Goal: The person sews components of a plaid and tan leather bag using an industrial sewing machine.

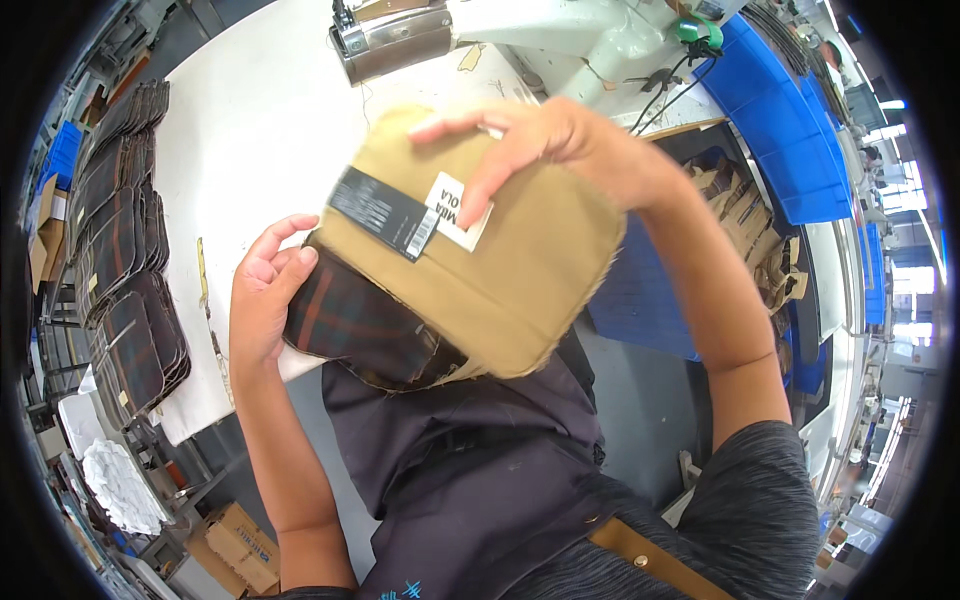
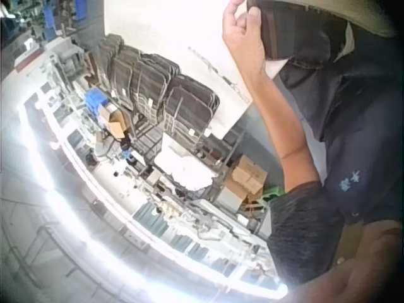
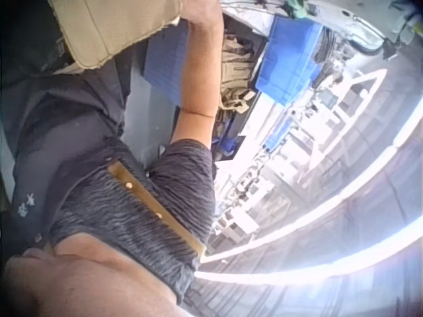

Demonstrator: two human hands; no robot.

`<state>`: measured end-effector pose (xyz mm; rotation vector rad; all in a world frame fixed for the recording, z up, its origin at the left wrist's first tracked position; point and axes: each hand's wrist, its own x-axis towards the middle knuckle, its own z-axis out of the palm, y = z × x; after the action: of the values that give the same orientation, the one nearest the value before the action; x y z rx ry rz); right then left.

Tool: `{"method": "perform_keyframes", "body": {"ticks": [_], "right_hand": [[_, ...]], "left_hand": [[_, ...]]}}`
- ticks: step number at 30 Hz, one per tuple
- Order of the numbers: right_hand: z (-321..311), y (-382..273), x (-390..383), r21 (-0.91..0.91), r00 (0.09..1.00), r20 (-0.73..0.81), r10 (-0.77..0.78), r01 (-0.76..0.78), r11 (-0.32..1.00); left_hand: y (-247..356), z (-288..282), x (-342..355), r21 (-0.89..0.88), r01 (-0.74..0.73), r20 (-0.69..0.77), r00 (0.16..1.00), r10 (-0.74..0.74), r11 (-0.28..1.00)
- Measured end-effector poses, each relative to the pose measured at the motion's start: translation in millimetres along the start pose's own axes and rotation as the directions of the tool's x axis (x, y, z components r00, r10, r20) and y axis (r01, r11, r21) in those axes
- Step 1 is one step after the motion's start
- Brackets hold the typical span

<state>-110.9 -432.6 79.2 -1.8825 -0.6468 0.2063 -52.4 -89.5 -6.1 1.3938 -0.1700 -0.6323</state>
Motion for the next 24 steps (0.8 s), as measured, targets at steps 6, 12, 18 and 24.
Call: {"method": "perform_keyframes", "body": {"ticks": [6, 12, 18, 24], "right_hand": [[26.9, 31.5, -2.5, 0.154, 0.990, -0.100, 0.096, -0.080, 0.985], [17.4, 47.7, 10.5, 0.085, 0.999, -0.017, 0.042, -0.040, 0.996], [17.8, 49.0, 22.6, 0.087, 0.999, 0.038, -0.006, 0.003, 0.996], [15.4, 43.4, 18.1, 0.002, 0.999, 0.033, -0.012, 0.012, 1.000]], "left_hand": [[-0.8, -3.1, 0.5, -0.023, 0.013, 0.058, 0.998, -0.012, 1.000], [-3.8, 0.1, 4.4, 0.006, 0.015, 0.002, 1.000, -0.016, 1.000], [-2.5, -2.4, 5.1, -0.024, 0.045, 0.024, 0.999, -0.045, 0.999], [-3.7, 0.2, 6.1, 0.004, 0.048, -0.005, 0.999, -0.048, 0.999]]}}
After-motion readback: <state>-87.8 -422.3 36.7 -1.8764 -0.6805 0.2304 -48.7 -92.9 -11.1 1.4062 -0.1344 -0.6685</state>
